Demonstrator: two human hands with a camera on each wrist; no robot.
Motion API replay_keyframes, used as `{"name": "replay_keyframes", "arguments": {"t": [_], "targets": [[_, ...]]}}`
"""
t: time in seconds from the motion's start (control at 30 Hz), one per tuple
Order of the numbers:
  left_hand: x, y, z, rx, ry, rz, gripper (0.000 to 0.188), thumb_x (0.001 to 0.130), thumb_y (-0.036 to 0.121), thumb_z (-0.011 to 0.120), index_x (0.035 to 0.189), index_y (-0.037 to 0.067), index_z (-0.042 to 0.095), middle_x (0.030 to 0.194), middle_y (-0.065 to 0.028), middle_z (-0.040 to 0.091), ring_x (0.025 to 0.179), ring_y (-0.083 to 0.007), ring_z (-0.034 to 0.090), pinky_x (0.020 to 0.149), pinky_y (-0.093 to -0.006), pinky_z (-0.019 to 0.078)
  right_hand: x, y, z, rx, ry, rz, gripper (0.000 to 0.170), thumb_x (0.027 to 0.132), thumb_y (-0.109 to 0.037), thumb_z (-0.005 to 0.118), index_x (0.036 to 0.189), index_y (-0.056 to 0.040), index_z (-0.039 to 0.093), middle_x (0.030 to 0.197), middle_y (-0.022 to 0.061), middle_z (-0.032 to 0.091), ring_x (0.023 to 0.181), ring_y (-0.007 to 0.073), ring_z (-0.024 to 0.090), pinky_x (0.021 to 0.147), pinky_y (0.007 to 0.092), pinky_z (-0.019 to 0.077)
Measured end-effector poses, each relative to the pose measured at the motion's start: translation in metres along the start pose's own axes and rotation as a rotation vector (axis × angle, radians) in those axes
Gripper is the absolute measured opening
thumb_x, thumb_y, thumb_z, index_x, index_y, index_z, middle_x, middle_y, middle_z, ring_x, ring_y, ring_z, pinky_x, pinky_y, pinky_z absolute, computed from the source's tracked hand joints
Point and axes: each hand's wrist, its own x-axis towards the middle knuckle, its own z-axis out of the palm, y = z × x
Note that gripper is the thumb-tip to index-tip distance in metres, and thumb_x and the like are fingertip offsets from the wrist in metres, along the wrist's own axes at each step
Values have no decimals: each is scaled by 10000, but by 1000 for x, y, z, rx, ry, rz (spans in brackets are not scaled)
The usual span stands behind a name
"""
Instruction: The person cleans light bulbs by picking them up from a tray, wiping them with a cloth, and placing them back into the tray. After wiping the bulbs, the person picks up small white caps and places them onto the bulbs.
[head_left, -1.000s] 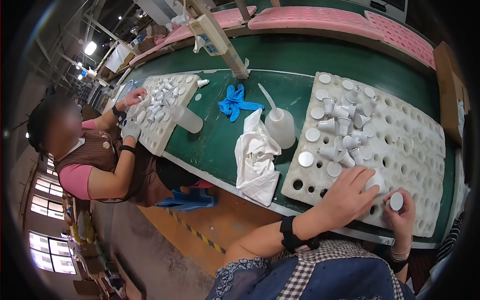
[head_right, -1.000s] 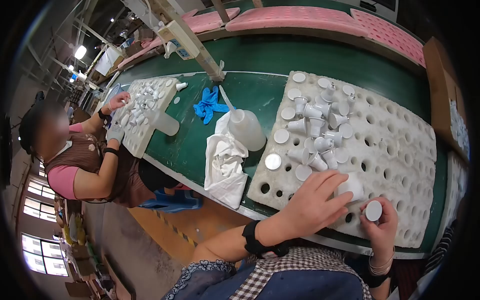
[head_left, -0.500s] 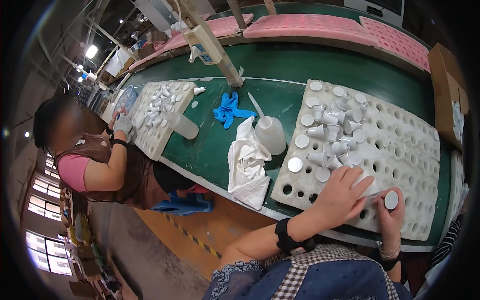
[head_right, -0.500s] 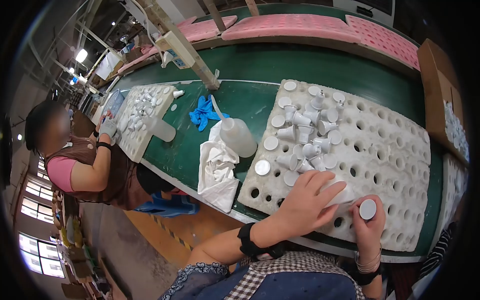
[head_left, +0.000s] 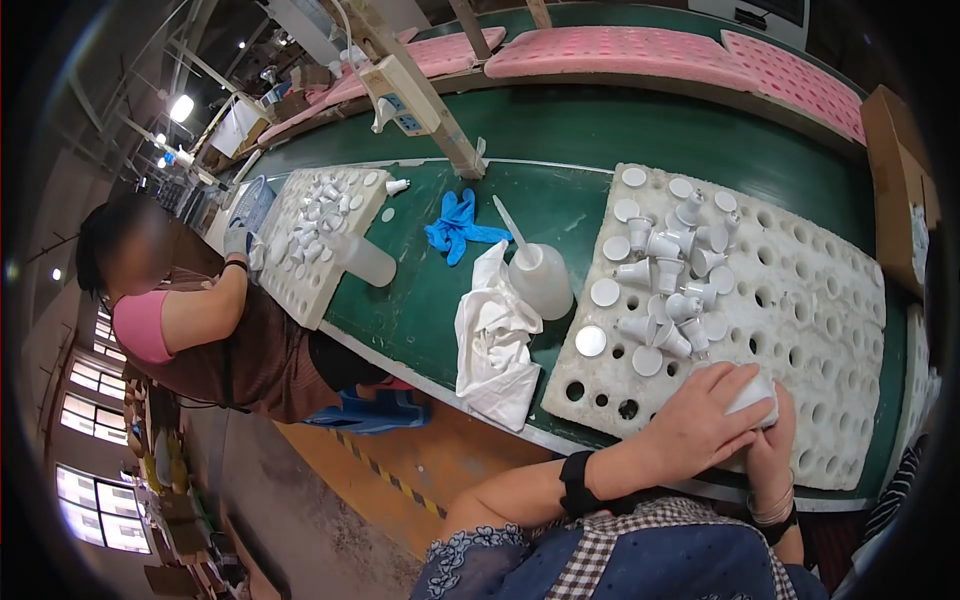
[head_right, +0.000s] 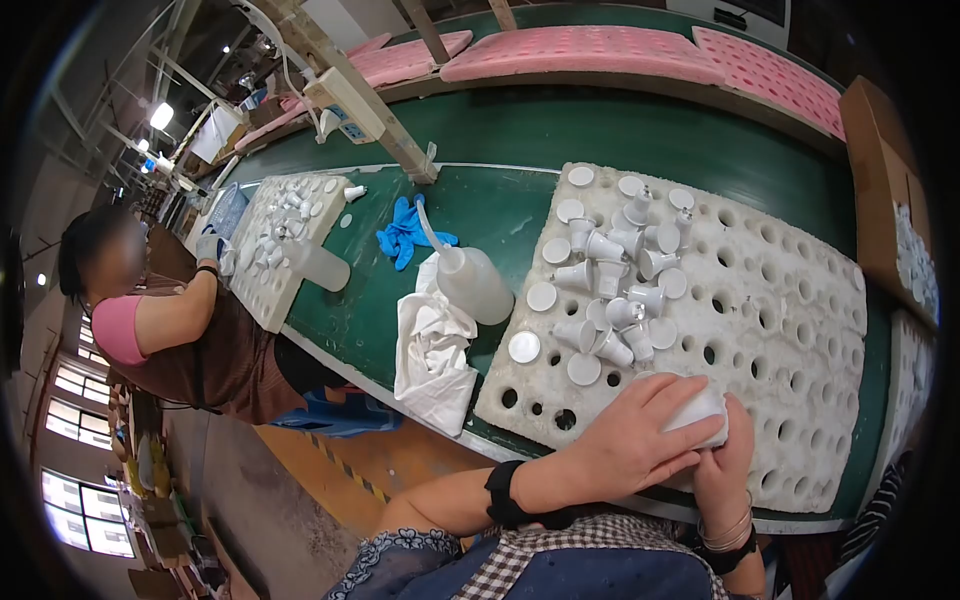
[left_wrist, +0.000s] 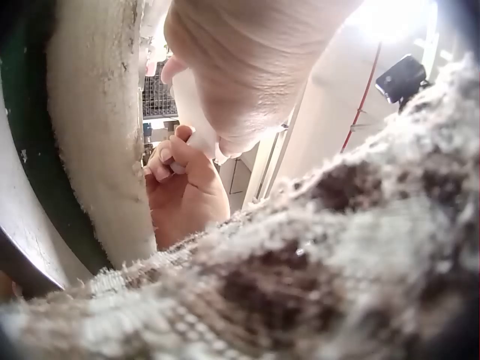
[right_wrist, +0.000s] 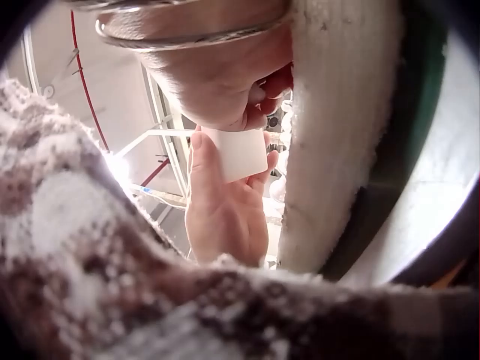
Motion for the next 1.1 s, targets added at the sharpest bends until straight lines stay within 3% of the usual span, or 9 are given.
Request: {"name": "replay_keyframes", "arguments": {"t": [0.17,0.43,0.57,0.67,0.73,0.87,0.97,1.03,1.1], "targets": [[-1,2,3,-60,9,-8,427,823,180,684,1235,109,595,1361,-191,484,1165,-399,488,971,-479,422,-1,5,4,67,-3,10,472,857,-29,561,1307,74,464,1231,240,549,1134,359,548,995,422,417],[5,7,8,-38,24,56,423,823,159,669,1236,109,593,1353,-165,503,1168,-386,475,972,-470,401,9,-20,9,506,-57,127,370,884,-61,576,1238,25,515,1172,133,594,1087,215,578,950,339,450],[8,-5,21,75,76,-90,444,809,155,665,1245,116,590,1346,-156,510,1154,-382,475,978,-468,392,13,-10,10,482,-28,90,355,904,-76,577,1240,20,516,1163,115,602,1068,204,583,925,327,464],[10,7,10,51,172,-17,432,810,158,653,1236,116,594,1339,-155,516,1151,-382,477,970,-474,397,13,-19,9,357,-56,1,353,903,-54,559,1246,20,514,1173,111,594,1065,199,580,929,328,461],[5,15,19,67,137,32,424,814,153,647,1232,111,594,1334,-155,520,1143,-384,480,964,-480,399,6,-8,17,660,42,143,312,883,-6,530,1193,21,538,1131,100,597,1035,185,576,904,322,461],[7,14,25,70,98,29,400,829,144,638,1225,99,599,1311,-155,540,1110,-380,498,950,-483,407,13,2,11,575,-31,57,245,882,-2,515,1122,15,559,1071,78,601,989,167,575,863,312,465],[6,-3,25,212,167,-98,380,842,147,636,1217,91,604,1280,-152,560,1093,-370,511,945,-468,413,19,-19,8,204,25,-105,180,916,-43,514,1080,13,563,1009,64,602,941,176,586,828,311,472],[8,1,7,248,254,34,362,838,157,646,1189,76,610,1232,-166,578,1044,-372,531,923,-464,427,25,-23,13,459,-61,-70,251,922,-139,538,1117,17,568,1009,95,634,933,226,611,844,345,480],[1,16,31,180,206,162,321,826,122,625,1140,55,614,1173,-182,604,995,-377,567,884,-475,442,30,-7,10,157,-45,-331,360,904,-307,559,1049,10,648,1050,129,689,1010,262,636,878,398,489]]}}
